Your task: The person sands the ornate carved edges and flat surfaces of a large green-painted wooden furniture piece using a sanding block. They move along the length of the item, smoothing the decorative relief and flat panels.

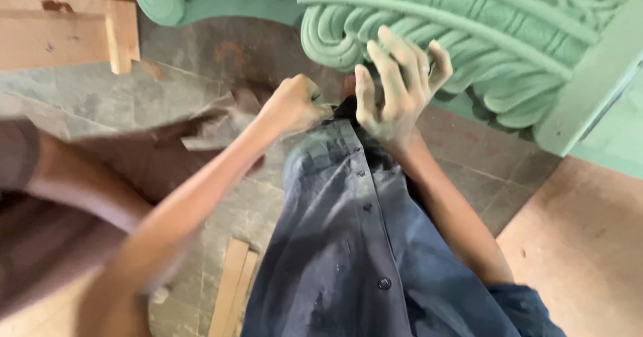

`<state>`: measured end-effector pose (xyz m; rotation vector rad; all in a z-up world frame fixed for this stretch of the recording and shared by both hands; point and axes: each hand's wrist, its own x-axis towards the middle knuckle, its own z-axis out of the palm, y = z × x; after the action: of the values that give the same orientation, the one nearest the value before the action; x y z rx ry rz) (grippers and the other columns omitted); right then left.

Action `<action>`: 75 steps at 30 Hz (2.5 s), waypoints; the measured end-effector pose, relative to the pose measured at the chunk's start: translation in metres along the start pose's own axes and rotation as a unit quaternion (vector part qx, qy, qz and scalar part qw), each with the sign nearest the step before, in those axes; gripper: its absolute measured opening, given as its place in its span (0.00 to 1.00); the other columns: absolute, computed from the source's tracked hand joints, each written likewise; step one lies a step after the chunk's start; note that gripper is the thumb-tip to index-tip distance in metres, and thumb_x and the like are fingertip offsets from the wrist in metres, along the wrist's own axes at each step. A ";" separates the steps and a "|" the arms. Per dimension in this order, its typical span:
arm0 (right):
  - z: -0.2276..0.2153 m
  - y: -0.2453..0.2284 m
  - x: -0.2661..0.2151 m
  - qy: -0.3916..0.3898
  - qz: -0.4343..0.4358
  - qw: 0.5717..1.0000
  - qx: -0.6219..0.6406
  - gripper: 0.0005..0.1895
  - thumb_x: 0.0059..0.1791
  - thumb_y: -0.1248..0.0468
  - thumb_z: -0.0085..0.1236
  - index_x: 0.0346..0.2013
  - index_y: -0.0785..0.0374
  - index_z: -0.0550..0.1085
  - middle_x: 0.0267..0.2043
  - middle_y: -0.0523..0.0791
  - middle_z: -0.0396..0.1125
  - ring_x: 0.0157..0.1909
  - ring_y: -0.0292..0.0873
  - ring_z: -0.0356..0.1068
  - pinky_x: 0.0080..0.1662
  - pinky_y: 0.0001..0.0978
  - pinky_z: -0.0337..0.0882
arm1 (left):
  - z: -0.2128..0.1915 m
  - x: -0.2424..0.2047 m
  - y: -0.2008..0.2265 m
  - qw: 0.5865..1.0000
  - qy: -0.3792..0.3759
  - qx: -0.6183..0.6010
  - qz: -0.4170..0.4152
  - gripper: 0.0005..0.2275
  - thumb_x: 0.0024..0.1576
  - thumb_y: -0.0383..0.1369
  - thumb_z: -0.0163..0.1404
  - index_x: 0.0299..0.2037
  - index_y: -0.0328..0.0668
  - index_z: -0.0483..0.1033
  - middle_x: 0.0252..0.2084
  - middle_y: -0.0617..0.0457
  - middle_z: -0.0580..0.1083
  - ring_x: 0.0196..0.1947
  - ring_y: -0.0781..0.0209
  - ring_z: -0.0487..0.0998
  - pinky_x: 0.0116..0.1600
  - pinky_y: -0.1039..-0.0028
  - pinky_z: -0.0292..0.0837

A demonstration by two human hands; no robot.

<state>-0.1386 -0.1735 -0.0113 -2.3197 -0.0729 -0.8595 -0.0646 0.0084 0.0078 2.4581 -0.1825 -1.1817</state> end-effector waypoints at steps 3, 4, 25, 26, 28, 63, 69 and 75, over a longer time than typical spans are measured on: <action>-0.002 0.006 -0.003 -0.013 0.003 1.000 0.002 0.11 0.56 0.63 0.60 0.51 0.66 0.78 0.59 0.48 0.71 0.57 0.47 0.71 0.70 0.47 0.48 | -0.006 -0.021 0.004 0.991 0.063 -0.114 0.042 0.08 0.54 0.32 0.56 0.37 0.36 0.83 0.24 0.44 0.76 0.23 0.58 0.74 0.30 0.66 0.69; -0.003 0.005 -0.003 -0.023 -0.006 1.000 0.015 0.11 0.57 0.64 0.60 0.51 0.66 0.78 0.59 0.48 0.71 0.58 0.47 0.71 0.71 0.46 0.48 | -0.011 -0.029 0.001 0.989 0.079 -0.121 0.022 0.09 0.56 0.35 0.58 0.36 0.35 0.83 0.23 0.41 0.74 0.22 0.58 0.72 0.30 0.65 0.66; -0.030 -0.040 0.028 -0.053 0.192 0.978 -0.059 0.18 0.59 0.66 0.57 0.61 0.72 0.72 0.67 0.56 0.66 0.70 0.59 0.65 0.71 0.46 0.63 | -0.044 0.025 0.036 0.900 0.287 -0.077 0.320 0.06 0.54 0.26 0.54 0.37 0.34 0.72 0.35 0.40 0.76 0.37 0.34 0.77 0.39 0.52 0.69; -0.028 -0.037 0.028 -0.019 0.204 0.977 -0.056 0.17 0.59 0.65 0.56 0.61 0.71 0.73 0.67 0.56 0.66 0.70 0.58 0.66 0.71 0.45 0.64 | -0.046 0.031 0.034 0.908 0.266 -0.048 0.319 0.07 0.51 0.24 0.53 0.37 0.34 0.71 0.36 0.40 0.76 0.38 0.32 0.76 0.39 0.49 0.68; -0.021 -0.030 0.024 0.054 0.228 0.971 -0.051 0.15 0.61 0.65 0.55 0.61 0.71 0.73 0.67 0.55 0.67 0.71 0.57 0.67 0.69 0.42 0.66 | -0.052 0.050 0.035 0.933 0.194 -0.012 0.301 0.10 0.55 0.34 0.57 0.35 0.35 0.71 0.34 0.40 0.77 0.38 0.33 0.76 0.39 0.48 0.69; 0.035 -0.023 0.009 0.147 0.229 0.928 -0.253 0.17 0.60 0.58 0.59 0.55 0.70 0.77 0.65 0.52 0.68 0.68 0.53 0.65 0.68 0.47 0.57 | -0.078 0.073 0.056 0.888 0.067 0.190 0.414 0.13 0.47 0.29 0.62 0.35 0.30 0.71 0.31 0.34 0.76 0.34 0.30 0.77 0.39 0.47 0.70; 0.034 -0.015 0.012 0.152 0.209 0.934 -0.248 0.16 0.60 0.59 0.59 0.54 0.70 0.77 0.65 0.53 0.68 0.67 0.53 0.66 0.68 0.47 0.58 | -0.080 0.082 0.067 0.878 0.073 0.151 0.448 0.12 0.50 0.29 0.61 0.33 0.30 0.71 0.31 0.35 0.76 0.36 0.31 0.78 0.41 0.48 0.71; 0.028 -0.020 -0.003 0.175 0.232 0.941 -0.174 0.15 0.61 0.62 0.59 0.57 0.71 0.76 0.67 0.54 0.66 0.68 0.54 0.65 0.69 0.48 0.62 | -0.081 0.078 0.058 0.907 0.039 0.140 0.396 0.12 0.45 0.30 0.64 0.28 0.31 0.73 0.29 0.34 0.75 0.34 0.32 0.77 0.40 0.50 0.72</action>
<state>-0.1308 -0.1405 -0.0178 -2.3030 0.8054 -1.0777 0.0505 -0.0428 0.0208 2.2497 -1.2629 -0.7145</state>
